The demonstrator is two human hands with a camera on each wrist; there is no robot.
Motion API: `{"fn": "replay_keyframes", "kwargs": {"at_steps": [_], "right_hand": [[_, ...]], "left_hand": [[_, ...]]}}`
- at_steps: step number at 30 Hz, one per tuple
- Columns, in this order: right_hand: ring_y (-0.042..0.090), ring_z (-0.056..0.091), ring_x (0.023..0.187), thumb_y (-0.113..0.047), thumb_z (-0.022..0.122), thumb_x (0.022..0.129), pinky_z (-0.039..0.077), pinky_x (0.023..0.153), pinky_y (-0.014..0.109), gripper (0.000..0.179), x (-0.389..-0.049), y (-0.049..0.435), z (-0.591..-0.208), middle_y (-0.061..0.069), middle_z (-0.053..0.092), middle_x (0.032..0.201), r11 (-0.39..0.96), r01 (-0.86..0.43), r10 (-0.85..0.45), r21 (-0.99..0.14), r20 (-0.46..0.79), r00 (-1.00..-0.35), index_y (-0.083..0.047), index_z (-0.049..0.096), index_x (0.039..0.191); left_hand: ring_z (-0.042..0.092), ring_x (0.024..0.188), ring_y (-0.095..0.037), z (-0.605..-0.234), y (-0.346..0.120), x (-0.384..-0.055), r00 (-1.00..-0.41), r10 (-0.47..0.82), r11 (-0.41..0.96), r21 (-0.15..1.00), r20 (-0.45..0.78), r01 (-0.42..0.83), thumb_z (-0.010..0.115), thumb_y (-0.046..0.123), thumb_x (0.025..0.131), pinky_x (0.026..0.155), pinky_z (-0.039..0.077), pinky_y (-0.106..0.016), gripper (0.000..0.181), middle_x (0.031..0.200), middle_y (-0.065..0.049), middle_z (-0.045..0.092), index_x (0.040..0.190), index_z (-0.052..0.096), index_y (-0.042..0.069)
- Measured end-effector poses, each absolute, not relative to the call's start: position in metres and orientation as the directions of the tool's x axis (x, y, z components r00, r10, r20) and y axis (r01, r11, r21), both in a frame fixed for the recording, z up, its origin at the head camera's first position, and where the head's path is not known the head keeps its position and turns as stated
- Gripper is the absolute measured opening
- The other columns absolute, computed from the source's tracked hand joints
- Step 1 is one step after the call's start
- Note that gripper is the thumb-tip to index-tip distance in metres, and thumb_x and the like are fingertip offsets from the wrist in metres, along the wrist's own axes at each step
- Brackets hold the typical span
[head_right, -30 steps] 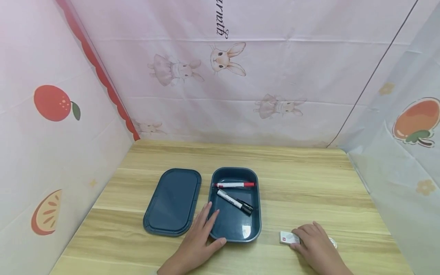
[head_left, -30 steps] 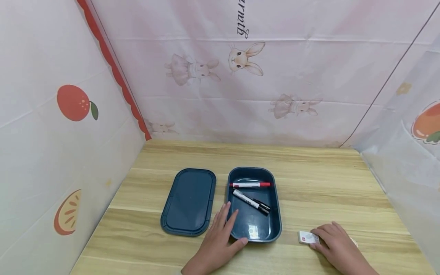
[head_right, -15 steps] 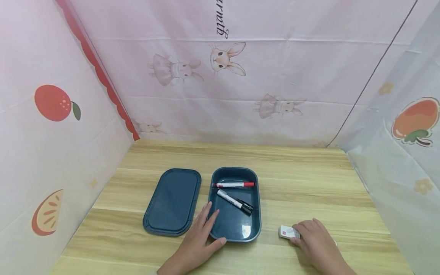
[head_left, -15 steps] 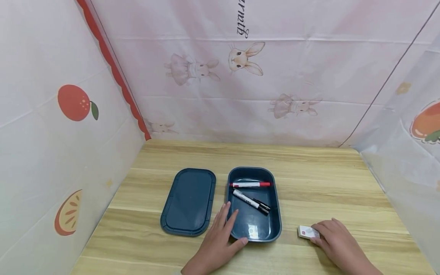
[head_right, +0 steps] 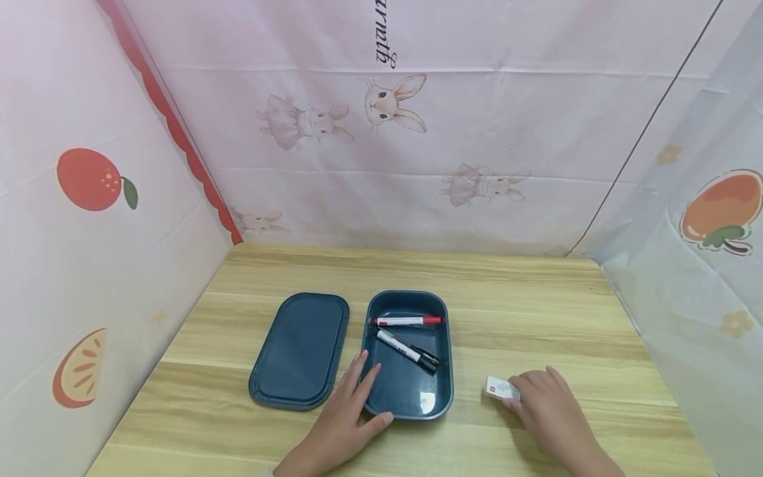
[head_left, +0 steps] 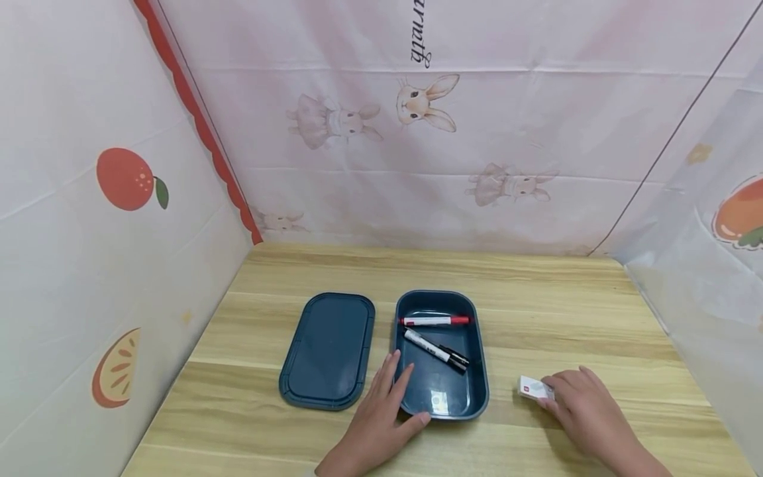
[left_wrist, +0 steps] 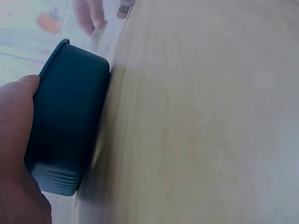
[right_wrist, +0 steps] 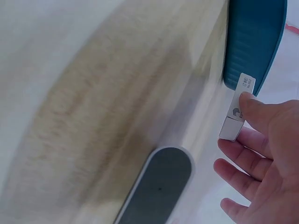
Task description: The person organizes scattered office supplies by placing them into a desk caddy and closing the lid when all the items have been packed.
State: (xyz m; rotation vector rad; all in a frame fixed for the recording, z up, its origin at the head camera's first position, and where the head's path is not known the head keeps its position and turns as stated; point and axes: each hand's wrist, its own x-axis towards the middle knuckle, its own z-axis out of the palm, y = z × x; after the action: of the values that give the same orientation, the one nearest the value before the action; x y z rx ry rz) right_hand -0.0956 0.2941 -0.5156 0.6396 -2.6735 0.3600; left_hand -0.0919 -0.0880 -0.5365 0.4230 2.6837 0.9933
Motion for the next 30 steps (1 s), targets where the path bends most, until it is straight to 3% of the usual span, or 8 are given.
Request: {"fn": "replay_keyframes", "kwargs": {"at_steps": [8, 21, 30], "right_hand": [[0.028, 0.065, 0.092, -0.019, 0.087, 0.068, 0.039, 0.098, 0.061, 0.037, -0.105, 0.29, -0.509, 0.005, 0.071, 0.096, 0.861, -0.488, -0.381, -0.145, 0.452, -0.806, -0.005, 0.073, 0.1], [0.028, 0.062, 0.095, -0.021, 0.088, 0.073, 0.037, 0.101, 0.056, 0.036, -0.121, 0.275, -0.488, 0.006, 0.071, 0.098, 0.872, -0.461, -0.361, -0.165, 0.42, -0.833, -0.006, 0.073, 0.102], [0.029, 0.062, 0.101, -0.024, 0.087, 0.075, 0.034, 0.105, 0.059, 0.035, -0.13, 0.26, -0.483, 0.006, 0.072, 0.101, 0.869, -0.465, -0.372, -0.169, 0.396, -0.839, -0.007, 0.074, 0.103]], "left_hand": [[-0.004, 0.158, -0.022, -0.536, -0.088, -0.092, -0.925, 0.356, 0.726, 0.663, -0.134, 0.183, 0.048, 0.074, 0.093, 0.117, 0.023, -0.068, 0.084, 0.166, 0.021, -0.016, 0.162, 0.02, 0.036], [-0.004, 0.158, -0.021, -0.536, -0.087, -0.092, -0.924, 0.366, 0.71, 0.675, -0.112, 0.2, 0.048, 0.074, 0.093, 0.118, 0.022, -0.066, 0.084, 0.168, 0.018, -0.014, 0.162, 0.019, 0.036], [-0.004, 0.158, -0.021, -0.537, -0.088, -0.091, -0.927, 0.357, 0.714, 0.673, -0.112, 0.193, 0.048, 0.074, 0.093, 0.119, 0.021, -0.066, 0.084, 0.167, 0.019, -0.015, 0.161, 0.02, 0.036]]}}
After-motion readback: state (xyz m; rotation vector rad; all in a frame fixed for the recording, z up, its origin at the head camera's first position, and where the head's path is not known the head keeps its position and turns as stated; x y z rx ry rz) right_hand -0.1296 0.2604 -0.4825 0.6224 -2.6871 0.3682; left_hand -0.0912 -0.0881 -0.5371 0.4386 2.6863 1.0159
